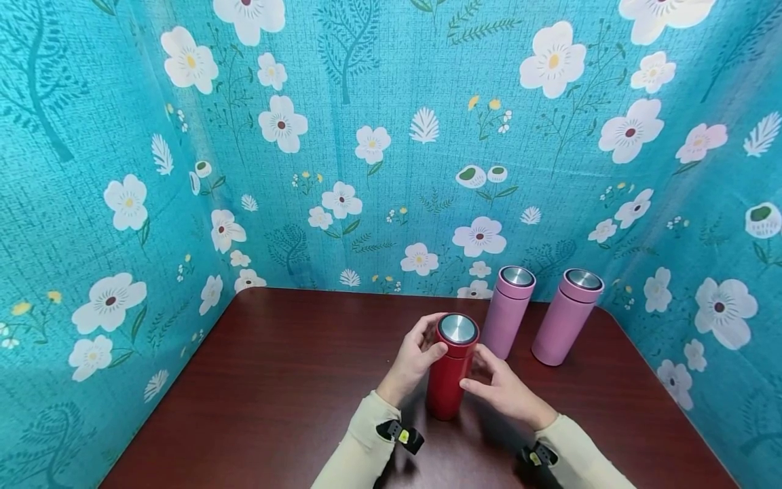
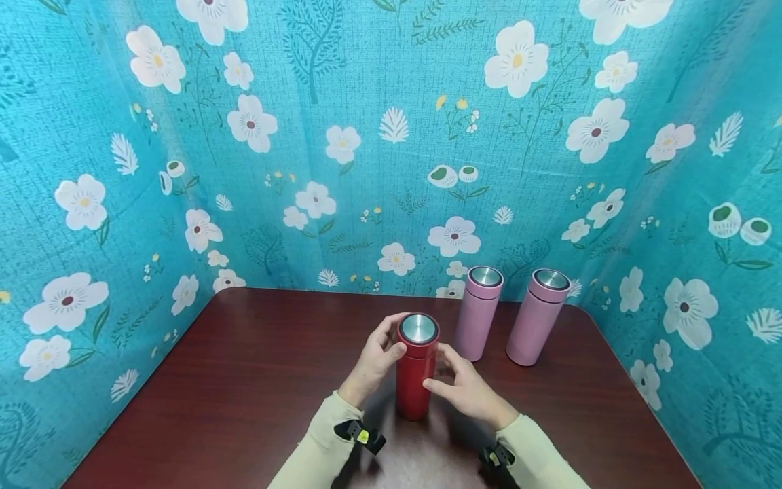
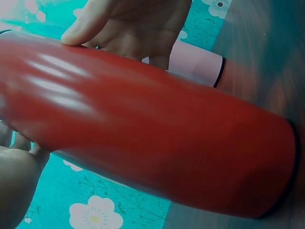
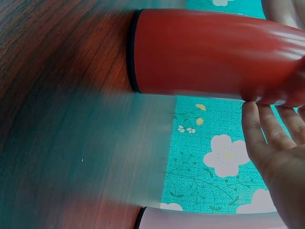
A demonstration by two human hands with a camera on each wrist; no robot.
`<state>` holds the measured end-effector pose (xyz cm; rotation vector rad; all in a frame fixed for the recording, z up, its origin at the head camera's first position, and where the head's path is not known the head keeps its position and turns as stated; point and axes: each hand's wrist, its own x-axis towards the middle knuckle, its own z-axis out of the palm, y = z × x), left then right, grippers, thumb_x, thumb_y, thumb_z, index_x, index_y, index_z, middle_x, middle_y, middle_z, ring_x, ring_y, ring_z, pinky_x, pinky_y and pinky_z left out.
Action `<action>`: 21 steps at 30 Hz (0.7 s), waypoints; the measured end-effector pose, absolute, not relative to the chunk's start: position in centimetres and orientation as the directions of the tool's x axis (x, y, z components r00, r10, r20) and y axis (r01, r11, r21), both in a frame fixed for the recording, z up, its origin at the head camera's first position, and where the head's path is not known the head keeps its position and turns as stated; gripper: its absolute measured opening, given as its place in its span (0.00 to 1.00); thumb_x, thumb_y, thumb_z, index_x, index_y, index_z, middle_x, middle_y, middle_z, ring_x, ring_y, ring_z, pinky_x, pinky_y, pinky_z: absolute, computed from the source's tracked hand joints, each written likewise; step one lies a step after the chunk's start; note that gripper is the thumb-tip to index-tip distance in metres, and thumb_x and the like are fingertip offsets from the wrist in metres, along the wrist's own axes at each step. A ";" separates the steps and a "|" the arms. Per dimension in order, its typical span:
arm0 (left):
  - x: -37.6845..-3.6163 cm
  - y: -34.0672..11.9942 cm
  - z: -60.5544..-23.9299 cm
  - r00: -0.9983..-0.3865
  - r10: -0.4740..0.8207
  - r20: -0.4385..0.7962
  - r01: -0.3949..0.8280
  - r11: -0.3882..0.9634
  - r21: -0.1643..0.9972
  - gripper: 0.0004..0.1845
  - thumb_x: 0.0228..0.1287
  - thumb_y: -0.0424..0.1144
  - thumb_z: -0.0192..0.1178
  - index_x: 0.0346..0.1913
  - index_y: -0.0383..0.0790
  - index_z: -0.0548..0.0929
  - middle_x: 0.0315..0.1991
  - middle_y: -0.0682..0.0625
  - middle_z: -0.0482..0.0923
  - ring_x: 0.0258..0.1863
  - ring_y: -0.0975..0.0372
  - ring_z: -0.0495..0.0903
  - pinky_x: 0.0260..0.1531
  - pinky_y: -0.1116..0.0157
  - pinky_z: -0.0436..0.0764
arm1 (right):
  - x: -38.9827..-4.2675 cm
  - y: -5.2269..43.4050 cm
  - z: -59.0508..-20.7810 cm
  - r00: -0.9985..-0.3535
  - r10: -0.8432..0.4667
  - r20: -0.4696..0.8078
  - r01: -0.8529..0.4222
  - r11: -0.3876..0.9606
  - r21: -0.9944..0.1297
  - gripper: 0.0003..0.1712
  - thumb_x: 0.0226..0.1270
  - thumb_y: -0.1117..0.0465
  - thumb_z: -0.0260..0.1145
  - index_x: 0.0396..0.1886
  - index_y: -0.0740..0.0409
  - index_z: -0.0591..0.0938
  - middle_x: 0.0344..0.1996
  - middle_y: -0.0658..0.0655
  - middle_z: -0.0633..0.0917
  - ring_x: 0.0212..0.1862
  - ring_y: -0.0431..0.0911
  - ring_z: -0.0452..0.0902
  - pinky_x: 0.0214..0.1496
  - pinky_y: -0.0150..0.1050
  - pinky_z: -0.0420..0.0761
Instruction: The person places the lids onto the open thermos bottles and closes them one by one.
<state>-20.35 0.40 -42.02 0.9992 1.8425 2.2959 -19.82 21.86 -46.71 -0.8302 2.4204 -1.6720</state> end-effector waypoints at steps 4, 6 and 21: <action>-20.3 0.3 -42.0 -0.783 0.396 0.479 0.378 -0.309 0.873 0.33 0.66 0.47 0.58 0.65 0.29 0.62 0.59 0.38 0.69 0.57 0.63 0.68 0.60 0.61 0.66 | -20.0 22.0 -47.0 -0.840 -0.479 0.254 -0.401 0.233 -0.886 0.35 0.63 0.64 0.65 0.68 0.50 0.63 0.57 0.54 0.76 0.55 0.50 0.74 0.54 0.51 0.74; -20.2 0.4 -41.9 -0.784 0.384 0.487 0.396 -0.295 0.870 0.33 0.66 0.48 0.58 0.65 0.29 0.63 0.58 0.38 0.70 0.55 0.63 0.69 0.59 0.61 0.68 | -20.0 22.0 -47.0 -0.839 -0.480 0.257 -0.401 0.226 -0.888 0.35 0.63 0.64 0.65 0.67 0.49 0.63 0.57 0.54 0.76 0.56 0.49 0.74 0.55 0.52 0.74; -19.7 0.4 -40.9 -0.813 0.416 0.408 0.395 -0.121 0.911 0.34 0.66 0.52 0.55 0.67 0.34 0.62 0.58 0.37 0.69 0.53 0.64 0.70 0.54 0.64 0.73 | -19.0 21.5 -45.2 -0.848 -0.479 0.229 -0.383 0.254 -0.888 0.35 0.63 0.66 0.65 0.68 0.57 0.61 0.58 0.60 0.75 0.54 0.46 0.74 0.53 0.53 0.74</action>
